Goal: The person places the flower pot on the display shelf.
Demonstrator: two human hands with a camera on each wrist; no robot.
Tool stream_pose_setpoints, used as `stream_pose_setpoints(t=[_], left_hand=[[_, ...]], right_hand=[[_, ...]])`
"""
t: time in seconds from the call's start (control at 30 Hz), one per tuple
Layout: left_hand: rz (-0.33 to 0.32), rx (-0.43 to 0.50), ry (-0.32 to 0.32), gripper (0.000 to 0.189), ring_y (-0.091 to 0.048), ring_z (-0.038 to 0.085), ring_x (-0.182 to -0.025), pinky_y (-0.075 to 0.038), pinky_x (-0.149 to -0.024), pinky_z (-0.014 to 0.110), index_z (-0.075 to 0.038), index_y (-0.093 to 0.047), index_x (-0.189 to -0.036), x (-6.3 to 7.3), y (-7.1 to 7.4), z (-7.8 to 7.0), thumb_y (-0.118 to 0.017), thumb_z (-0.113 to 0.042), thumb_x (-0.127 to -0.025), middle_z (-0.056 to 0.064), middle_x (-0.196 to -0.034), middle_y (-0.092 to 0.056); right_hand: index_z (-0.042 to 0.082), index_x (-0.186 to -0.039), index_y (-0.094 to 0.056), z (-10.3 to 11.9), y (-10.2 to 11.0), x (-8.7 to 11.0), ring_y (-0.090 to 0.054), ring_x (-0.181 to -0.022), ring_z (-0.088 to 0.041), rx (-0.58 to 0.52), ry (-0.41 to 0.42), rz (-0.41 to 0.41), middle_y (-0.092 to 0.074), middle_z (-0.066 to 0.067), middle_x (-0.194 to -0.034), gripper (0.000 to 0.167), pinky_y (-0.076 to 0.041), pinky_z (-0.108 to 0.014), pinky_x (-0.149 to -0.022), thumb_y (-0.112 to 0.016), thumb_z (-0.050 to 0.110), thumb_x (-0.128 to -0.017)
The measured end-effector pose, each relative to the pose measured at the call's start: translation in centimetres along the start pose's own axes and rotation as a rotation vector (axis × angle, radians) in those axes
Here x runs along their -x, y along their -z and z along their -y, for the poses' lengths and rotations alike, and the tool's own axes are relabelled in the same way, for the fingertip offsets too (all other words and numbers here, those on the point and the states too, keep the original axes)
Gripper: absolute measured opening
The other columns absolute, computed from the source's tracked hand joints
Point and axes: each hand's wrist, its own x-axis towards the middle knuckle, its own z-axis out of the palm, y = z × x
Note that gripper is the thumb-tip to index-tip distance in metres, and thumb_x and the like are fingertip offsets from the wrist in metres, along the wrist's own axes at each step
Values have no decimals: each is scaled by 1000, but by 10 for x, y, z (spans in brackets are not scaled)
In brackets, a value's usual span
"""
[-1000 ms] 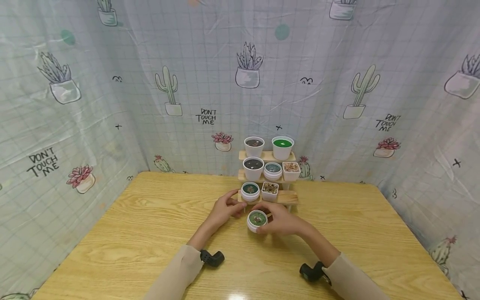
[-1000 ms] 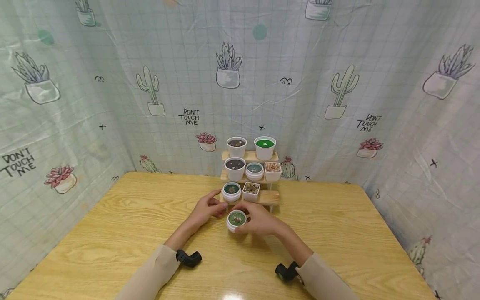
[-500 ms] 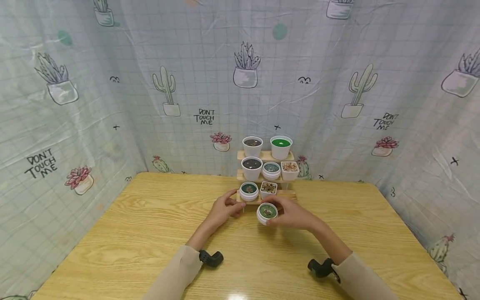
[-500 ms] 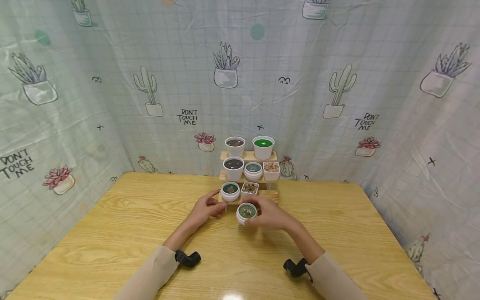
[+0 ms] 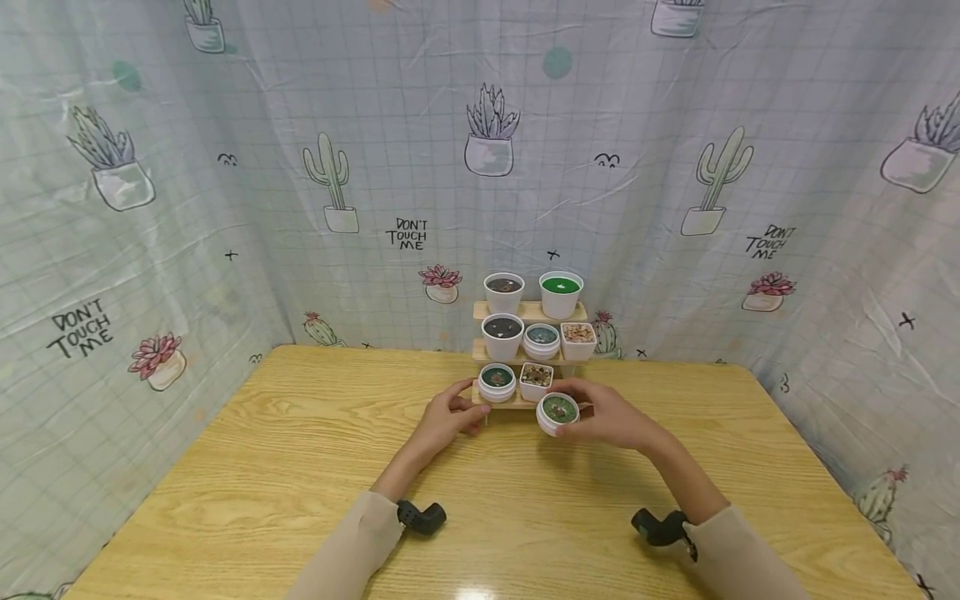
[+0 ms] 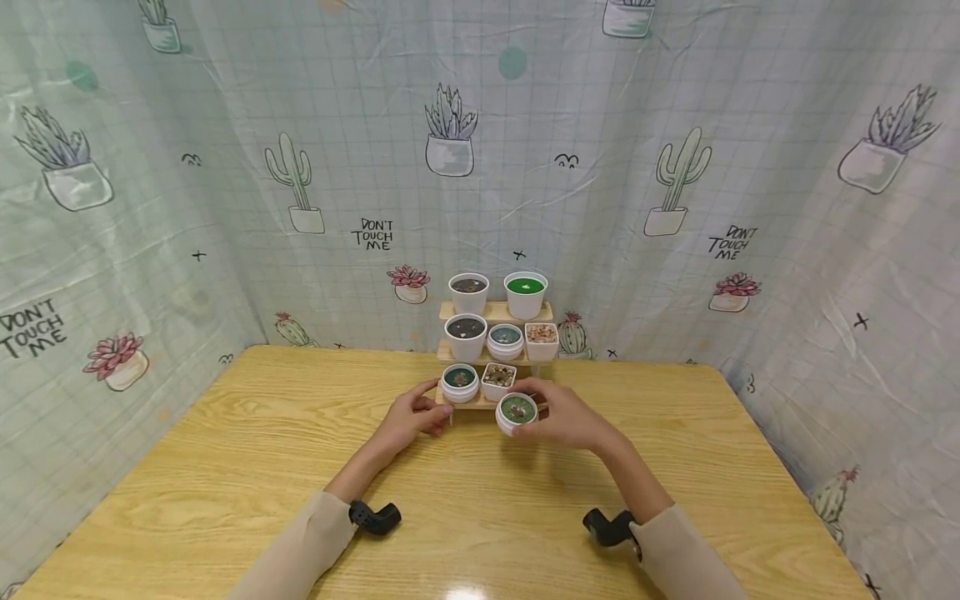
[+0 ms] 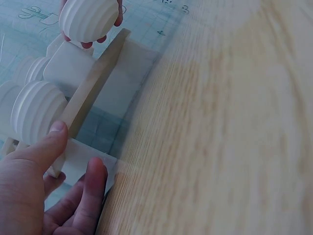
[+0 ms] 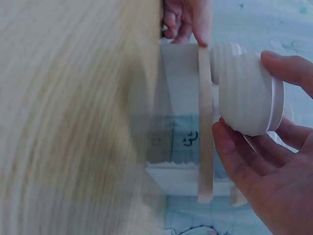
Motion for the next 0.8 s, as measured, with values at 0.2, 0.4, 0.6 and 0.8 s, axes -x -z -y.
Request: stream_pose_setpoints(t=[0.2,0.4,0.6,0.8], left_hand=[[4,10,-9,78,-73,16,-79,-66,-76,34,-9,-39,-159,-2,-1,1,-77,-30,-95,15,-105,-75],[7,10,-9,77,-74,18,-81,-66,-77,36,-10,-40,-159,-2,-1,2,-78,-29,-94,17,-108,-74],[-13,13,7,77,-73,18,-79,-66,-77,34,-14,-41,-159,2,1,3,-79,-31,-93,13,-106,-74],[-22,3,5,76,-73,17,-77,-66,-76,33,-10,-41,-158,5,4,5,-78,-29,-94,14,-103,-74]], right_hand=[[2,-140,-58,-3,12,3,-60,-117,-29,-9,15,-50,-64,-17,-130,61,-58,-39,-96,-83,18,-86],[-2,-140,-57,-9,18,4,-62,-115,-30,-37,31,-143,-61,-21,-131,61,-59,-33,-92,-82,10,-86],[-6,-141,-53,-13,13,0,-63,-119,-38,-18,-31,-245,-61,-24,-134,65,-57,-37,-95,-84,11,-86],[-4,-139,-51,-20,4,-5,-61,-125,-40,-13,-124,-305,-60,-25,-138,65,-56,-49,-104,-84,16,-87]])
